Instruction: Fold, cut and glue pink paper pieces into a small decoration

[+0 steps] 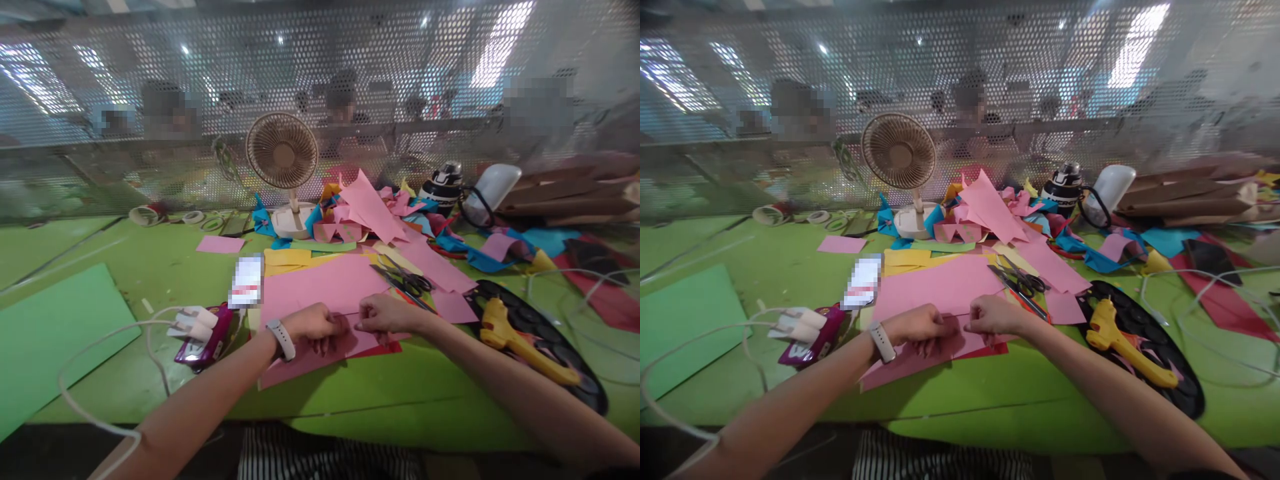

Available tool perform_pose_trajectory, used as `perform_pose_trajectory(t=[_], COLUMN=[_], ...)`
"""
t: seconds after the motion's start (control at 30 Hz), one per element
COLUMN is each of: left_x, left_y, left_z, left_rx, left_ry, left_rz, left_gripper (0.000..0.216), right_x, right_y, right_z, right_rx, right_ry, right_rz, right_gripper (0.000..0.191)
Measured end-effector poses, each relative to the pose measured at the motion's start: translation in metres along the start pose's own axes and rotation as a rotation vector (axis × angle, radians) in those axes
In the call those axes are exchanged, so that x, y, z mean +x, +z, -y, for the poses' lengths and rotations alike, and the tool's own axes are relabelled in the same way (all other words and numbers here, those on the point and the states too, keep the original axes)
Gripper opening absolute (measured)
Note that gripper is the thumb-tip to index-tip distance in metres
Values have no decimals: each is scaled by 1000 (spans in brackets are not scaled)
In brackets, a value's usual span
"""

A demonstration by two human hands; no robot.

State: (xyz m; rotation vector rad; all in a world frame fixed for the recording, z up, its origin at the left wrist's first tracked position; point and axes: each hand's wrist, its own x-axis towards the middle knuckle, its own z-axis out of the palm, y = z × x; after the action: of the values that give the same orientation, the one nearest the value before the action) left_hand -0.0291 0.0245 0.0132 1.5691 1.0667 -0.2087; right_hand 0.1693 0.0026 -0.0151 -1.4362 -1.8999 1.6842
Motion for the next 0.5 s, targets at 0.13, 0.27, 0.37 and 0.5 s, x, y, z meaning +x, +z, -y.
perform_pose_trajectory(t=[0.13, 0.27, 0.37, 0.5], left_x=[-11, -31, -38, -31], left_y=[-6, -16, -21, -18], left_z=[6, 16, 26, 44], left_rx=[16, 86, 365, 771], left_ry=[2, 233, 507, 673], left_rz=[20, -292, -561, -463], left_gripper=[39, 45, 38, 41], right_x=[-2, -6, -10, -17], right_y=[0, 1, 2, 6], right_z=[0, 4, 10, 14], right_rx=[-27, -125, -290, -446], right_ry=[6, -3, -27, -20], right_rz=[-9, -52, -167, -293], right_gripper=[17, 15, 14, 17])
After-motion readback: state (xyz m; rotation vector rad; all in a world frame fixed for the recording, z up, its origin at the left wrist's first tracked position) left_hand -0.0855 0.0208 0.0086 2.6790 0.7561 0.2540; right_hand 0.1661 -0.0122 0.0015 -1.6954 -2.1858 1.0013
